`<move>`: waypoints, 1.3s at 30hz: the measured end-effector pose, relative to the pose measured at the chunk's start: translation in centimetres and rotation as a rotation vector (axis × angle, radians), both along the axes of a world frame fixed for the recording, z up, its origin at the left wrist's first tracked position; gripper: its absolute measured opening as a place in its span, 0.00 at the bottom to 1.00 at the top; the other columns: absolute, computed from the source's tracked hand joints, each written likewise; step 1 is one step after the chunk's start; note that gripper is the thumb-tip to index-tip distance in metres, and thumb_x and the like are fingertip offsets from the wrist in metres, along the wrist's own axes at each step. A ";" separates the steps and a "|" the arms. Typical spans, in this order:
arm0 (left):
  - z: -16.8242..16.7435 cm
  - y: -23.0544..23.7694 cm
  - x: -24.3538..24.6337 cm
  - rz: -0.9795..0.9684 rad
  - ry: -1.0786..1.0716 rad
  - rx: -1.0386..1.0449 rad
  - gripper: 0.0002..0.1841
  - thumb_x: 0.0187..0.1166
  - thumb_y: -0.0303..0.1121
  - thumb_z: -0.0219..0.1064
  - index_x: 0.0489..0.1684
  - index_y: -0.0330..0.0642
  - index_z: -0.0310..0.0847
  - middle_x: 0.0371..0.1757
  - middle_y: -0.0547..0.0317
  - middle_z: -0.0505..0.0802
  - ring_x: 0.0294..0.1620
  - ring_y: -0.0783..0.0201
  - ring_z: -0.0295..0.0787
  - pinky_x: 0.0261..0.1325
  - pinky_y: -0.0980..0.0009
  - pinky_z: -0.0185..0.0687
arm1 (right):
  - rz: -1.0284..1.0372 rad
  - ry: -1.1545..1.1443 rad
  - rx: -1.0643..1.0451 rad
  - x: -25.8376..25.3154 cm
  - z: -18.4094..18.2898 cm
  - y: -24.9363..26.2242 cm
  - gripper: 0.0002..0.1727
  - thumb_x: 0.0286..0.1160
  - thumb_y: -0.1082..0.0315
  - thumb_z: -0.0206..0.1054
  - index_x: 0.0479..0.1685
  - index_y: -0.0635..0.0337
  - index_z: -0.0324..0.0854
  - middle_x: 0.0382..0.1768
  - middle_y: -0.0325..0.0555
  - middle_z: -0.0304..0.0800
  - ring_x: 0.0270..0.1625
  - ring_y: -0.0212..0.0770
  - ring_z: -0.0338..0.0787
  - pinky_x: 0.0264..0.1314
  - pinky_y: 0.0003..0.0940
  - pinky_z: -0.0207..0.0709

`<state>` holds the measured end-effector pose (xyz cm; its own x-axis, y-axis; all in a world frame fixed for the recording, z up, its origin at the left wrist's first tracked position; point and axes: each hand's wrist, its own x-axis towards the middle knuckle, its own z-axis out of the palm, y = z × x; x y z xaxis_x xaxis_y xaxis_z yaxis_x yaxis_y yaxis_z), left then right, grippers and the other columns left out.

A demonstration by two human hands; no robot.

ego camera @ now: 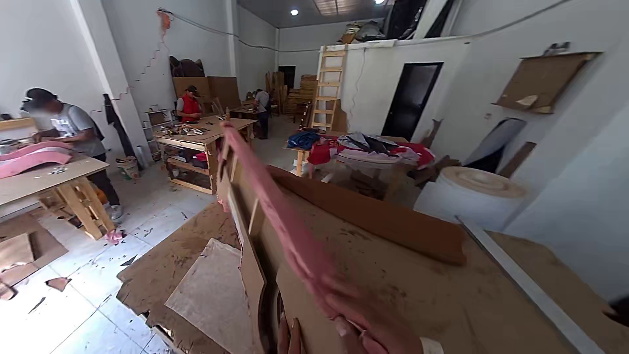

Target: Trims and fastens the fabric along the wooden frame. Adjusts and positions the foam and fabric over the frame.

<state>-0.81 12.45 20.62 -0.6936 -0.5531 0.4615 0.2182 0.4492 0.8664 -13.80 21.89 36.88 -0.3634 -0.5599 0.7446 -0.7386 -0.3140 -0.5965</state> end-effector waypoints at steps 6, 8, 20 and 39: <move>-2.4 -1.9 5.4 -0.250 -0.073 0.096 0.63 0.59 0.54 0.86 0.93 0.31 0.48 0.94 0.29 0.48 0.96 0.45 0.49 0.93 0.48 0.59 | 0.088 0.251 0.026 4.7 -1.0 -1.5 0.12 0.82 0.67 0.65 0.56 0.54 0.91 0.65 0.44 0.92 0.77 0.53 0.83 0.87 0.66 0.68; -3.2 -2.7 8.0 -0.352 -0.056 0.184 0.57 0.65 0.52 0.84 0.92 0.33 0.52 0.93 0.33 0.56 0.93 0.49 0.57 0.92 0.49 0.63 | 0.103 0.262 0.045 7.0 -1.4 -2.3 0.12 0.83 0.68 0.65 0.57 0.53 0.90 0.65 0.43 0.92 0.76 0.50 0.85 0.88 0.64 0.68; -10.4 -3.5 20.8 -0.352 -0.045 1.516 0.33 0.86 0.53 0.62 0.81 0.36 0.65 0.69 0.42 0.88 0.73 0.50 0.84 0.78 0.46 0.79 | -0.030 -0.623 0.216 16.7 -23.4 1.6 0.56 0.83 0.25 0.27 0.61 0.67 0.87 0.66 0.62 0.89 0.76 0.61 0.82 0.83 0.59 0.74; -20.9 3.5 17.9 -0.158 -0.698 1.200 0.27 0.70 0.41 0.82 0.62 0.31 0.82 0.52 0.45 0.95 0.53 0.54 0.94 0.58 0.56 0.92 | -0.250 -0.101 -0.047 10.9 -6.3 2.2 0.24 0.93 0.62 0.47 0.28 0.64 0.81 0.29 0.46 0.88 0.36 0.43 0.92 0.45 0.43 0.90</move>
